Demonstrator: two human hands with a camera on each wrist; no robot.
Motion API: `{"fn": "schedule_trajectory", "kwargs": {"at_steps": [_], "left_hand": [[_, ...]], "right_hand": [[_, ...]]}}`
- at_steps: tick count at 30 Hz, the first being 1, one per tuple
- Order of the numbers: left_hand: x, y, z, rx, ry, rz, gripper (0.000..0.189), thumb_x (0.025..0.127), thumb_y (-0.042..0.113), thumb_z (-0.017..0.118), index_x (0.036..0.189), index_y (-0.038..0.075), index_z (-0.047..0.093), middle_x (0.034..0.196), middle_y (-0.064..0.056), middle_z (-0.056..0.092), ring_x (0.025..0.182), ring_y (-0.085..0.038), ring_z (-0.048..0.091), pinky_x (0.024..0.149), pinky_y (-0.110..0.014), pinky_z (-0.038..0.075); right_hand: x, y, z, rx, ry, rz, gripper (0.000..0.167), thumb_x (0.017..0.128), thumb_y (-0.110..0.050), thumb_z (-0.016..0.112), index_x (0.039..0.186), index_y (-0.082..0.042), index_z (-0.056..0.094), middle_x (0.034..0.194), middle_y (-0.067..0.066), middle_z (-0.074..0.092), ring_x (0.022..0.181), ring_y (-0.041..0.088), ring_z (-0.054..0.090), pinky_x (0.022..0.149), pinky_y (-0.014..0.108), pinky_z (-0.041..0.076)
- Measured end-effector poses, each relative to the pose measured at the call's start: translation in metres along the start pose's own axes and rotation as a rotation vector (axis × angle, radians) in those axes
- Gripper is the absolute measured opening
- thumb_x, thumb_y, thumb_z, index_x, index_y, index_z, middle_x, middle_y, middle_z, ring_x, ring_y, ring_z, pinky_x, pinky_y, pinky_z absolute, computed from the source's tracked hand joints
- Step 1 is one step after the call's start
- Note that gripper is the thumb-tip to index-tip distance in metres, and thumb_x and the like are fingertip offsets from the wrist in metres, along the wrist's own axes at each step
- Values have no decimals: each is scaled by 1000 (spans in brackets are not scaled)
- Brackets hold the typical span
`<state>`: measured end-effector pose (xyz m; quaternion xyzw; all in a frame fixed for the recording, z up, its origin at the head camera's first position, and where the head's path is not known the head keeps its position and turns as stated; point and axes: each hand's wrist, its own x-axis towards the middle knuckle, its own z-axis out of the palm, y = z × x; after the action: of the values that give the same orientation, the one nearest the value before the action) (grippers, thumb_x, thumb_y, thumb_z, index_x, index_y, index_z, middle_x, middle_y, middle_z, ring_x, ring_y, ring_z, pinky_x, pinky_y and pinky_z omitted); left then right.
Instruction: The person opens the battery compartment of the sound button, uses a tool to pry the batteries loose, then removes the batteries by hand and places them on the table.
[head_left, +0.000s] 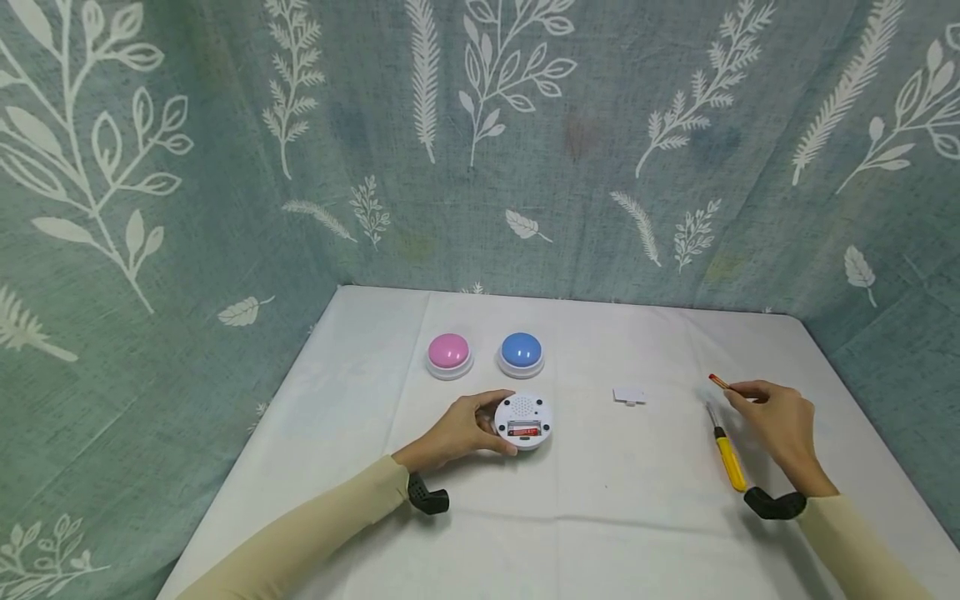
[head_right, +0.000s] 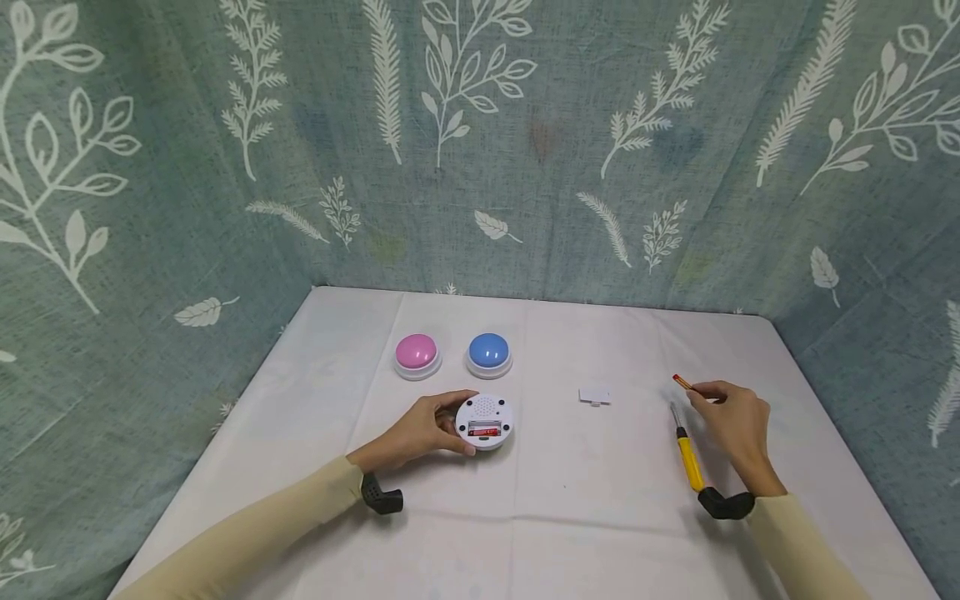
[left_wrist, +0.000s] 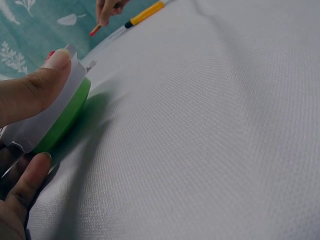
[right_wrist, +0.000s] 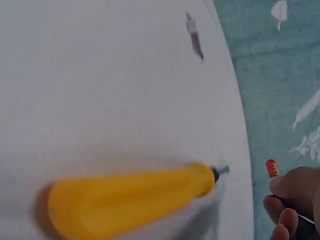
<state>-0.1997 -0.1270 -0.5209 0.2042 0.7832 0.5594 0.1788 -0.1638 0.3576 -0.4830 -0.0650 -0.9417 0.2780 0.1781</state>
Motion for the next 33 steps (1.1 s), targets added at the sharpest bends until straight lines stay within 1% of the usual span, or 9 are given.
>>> {"fn": "schedule_trajectory", "kwargs": {"at_steps": [2,6,9,13,19,24,26,29,33], "left_hand": [[0,0,0,1,-5,1,88,68,27,99,146,27,56,121,2,67,85,-22,67,76,-27,54],[-1,0,0,-4,-1,3,90,68,25,99,148,25,55,120,1,67,85,-21,66,76,-27,54],[-1,1,0,-19,2,-1,92,68,23,99,149,22,54,118,0,67,87,-20,66,77,-27,54],[-2,3,0,-34,0,-14,94,68,22,99,150,22,53,118,0,67,88,-20,68,78,-28,55],[-3,4,-1,-43,7,-30,95,68,21,99,151,21,53,117,-1,67,85,-19,67,78,-27,53],[-3,5,-1,-29,10,-23,95,68,22,99,151,21,53,118,0,67,85,-18,66,77,-26,53],[-3,4,-1,-31,9,-20,95,68,21,99,151,21,53,118,0,67,86,-18,66,77,-26,53],[-3,4,-1,-37,4,-17,95,68,22,99,151,21,53,119,0,67,88,-18,67,79,-27,54],[-4,2,-1,-46,-8,-4,94,69,22,98,150,23,53,121,0,67,90,-20,68,80,-28,55]], "right_hand": [[1,7,0,-14,7,20,29,95,-27,75,107,0,79,92,19,75,63,18,57,51,29,39],[4,20,0,-40,20,54,31,96,-26,73,108,2,78,94,22,75,70,25,59,53,30,40],[4,28,0,-45,19,83,33,97,-27,71,109,3,77,97,23,74,77,30,62,58,33,40],[5,34,-1,-33,2,125,35,98,-26,70,110,7,75,100,27,73,85,36,62,66,36,36],[6,37,-3,-35,9,141,35,98,-24,69,107,10,75,99,29,72,86,39,60,73,42,32],[6,42,-4,-40,14,140,34,97,-21,70,103,13,74,93,29,72,87,44,61,83,55,32],[6,44,-4,-40,7,149,33,96,-19,71,102,14,74,92,29,72,88,46,60,88,60,29],[5,47,-3,-48,-4,172,33,96,-18,71,102,15,73,93,31,71,92,48,59,91,62,28],[5,49,-1,-61,-5,185,32,96,-17,71,101,15,73,94,32,71,92,49,59,93,63,27]]}}
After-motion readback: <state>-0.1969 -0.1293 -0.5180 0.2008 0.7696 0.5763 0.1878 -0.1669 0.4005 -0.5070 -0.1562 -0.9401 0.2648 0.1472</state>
